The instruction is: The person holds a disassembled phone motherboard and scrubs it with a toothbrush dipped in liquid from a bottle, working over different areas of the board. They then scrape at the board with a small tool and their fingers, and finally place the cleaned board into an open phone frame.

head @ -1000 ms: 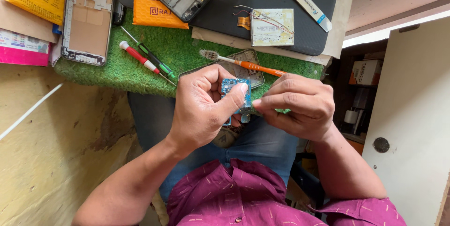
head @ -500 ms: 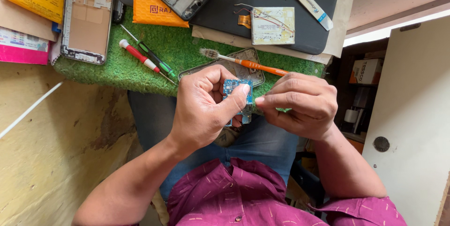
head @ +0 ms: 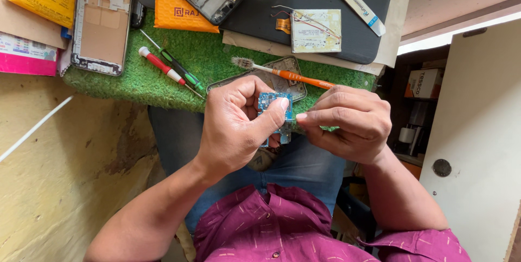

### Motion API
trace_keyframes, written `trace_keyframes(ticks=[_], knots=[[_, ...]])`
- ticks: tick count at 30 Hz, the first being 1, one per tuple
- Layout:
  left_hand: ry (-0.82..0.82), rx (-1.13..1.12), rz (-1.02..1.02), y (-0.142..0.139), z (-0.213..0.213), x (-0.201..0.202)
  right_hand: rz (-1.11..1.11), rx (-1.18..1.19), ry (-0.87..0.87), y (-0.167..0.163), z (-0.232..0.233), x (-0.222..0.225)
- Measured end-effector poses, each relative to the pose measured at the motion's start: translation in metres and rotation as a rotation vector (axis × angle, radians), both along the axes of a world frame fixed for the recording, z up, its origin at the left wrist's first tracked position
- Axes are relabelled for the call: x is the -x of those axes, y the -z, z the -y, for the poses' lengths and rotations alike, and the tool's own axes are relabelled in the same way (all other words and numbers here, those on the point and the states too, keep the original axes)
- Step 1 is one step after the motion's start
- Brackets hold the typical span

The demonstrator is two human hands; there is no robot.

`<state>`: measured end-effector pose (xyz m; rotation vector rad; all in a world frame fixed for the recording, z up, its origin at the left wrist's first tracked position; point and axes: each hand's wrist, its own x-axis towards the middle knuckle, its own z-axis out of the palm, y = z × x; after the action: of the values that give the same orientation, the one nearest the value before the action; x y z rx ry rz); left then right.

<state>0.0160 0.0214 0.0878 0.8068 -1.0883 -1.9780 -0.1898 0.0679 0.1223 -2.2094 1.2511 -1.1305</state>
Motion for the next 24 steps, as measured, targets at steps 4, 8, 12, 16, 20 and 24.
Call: trace_keyframes(ticks=[4, 8, 12, 16, 20, 24], knots=[[-0.007, -0.002, -0.002, 0.000, 0.001, -0.001, 0.024, -0.029, -0.021, 0.001, -0.002, 0.000], [-0.027, 0.004, 0.009, 0.001, 0.004, 0.000, 0.038, -0.067, 0.327, 0.005, -0.005, 0.006], [-0.097, -0.060, -0.037, 0.008, 0.016, 0.002, 0.073, -0.093, 0.442, 0.012, 0.001, 0.020], [-0.112, -0.021, -0.129, 0.017, 0.022, 0.004, -0.041, -0.086, 0.455, 0.023, 0.008, 0.023], [-0.111, 0.049, -0.150, 0.023, 0.017, 0.007, -0.238, -0.142, 0.458, 0.024, 0.014, 0.019], [-0.103, 0.047, -0.060, 0.024, 0.011, 0.008, -0.410, -0.015, 0.425, 0.018, 0.014, 0.014]])
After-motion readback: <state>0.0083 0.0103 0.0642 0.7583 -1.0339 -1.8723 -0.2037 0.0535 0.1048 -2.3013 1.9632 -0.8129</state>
